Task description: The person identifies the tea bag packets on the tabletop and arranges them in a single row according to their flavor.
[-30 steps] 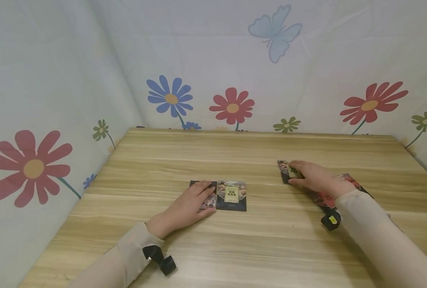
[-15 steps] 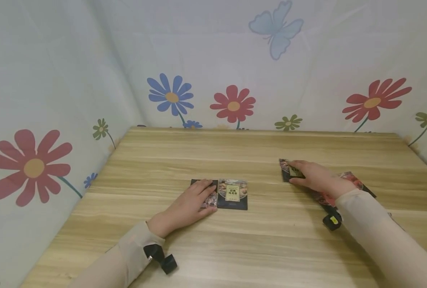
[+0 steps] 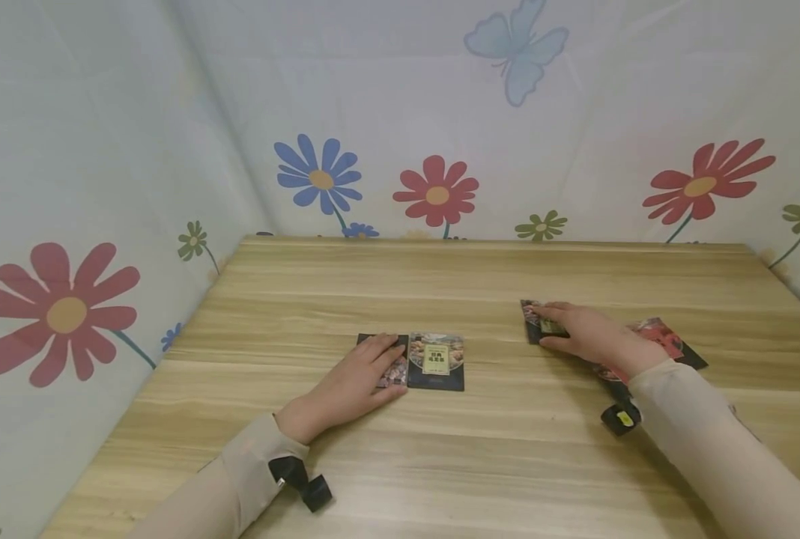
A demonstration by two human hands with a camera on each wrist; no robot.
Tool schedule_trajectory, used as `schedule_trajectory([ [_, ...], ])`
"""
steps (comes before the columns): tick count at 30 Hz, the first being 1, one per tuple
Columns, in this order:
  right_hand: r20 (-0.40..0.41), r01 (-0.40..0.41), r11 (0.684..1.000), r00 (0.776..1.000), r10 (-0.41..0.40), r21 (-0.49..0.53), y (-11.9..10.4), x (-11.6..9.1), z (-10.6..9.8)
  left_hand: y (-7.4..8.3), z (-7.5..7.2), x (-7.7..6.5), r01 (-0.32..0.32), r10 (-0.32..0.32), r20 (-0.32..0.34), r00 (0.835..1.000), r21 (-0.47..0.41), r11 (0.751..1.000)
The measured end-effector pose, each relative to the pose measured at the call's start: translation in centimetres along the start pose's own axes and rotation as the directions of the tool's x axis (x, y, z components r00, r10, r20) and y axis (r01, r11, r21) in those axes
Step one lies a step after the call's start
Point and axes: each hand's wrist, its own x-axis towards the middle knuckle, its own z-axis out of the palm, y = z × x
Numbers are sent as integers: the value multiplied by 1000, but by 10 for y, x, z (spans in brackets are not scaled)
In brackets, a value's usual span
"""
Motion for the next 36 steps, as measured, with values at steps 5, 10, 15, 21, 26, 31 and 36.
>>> schedule_trajectory([
  [5,-9,5,1000,1000,-4,11,-3,-3,0,1,-3,-1,-7,7,-5,1000,-1,1000],
  [10,-40,-8,1000,999,9,20,-6,-6,4,2,-3,-1,-11,11,-5,1000,7,1000],
  [15,-77,-4,1000,997,6,29,-10,-10,6,2,-3,0,-4,4,-1,1000,9,1000],
  [21,-105,24,1000,994,-23,6,-16,-12,9,2,-2,-1,2,-2,1,1000,14,1000],
  [26,-110,26,999,994,-28,-20,-20,-13,10,1,-1,0,-4,4,-11,1000,21,1000],
  [31,-129,27,999,991,-32,-39,-26,-12,12,1,-2,-1,0,0,-8,1000,6,1000],
  [36,-140,30,998,989,-37,-48,-31,-12,16,1,-2,-1,-3,4,-8,1000,8,1000],
])
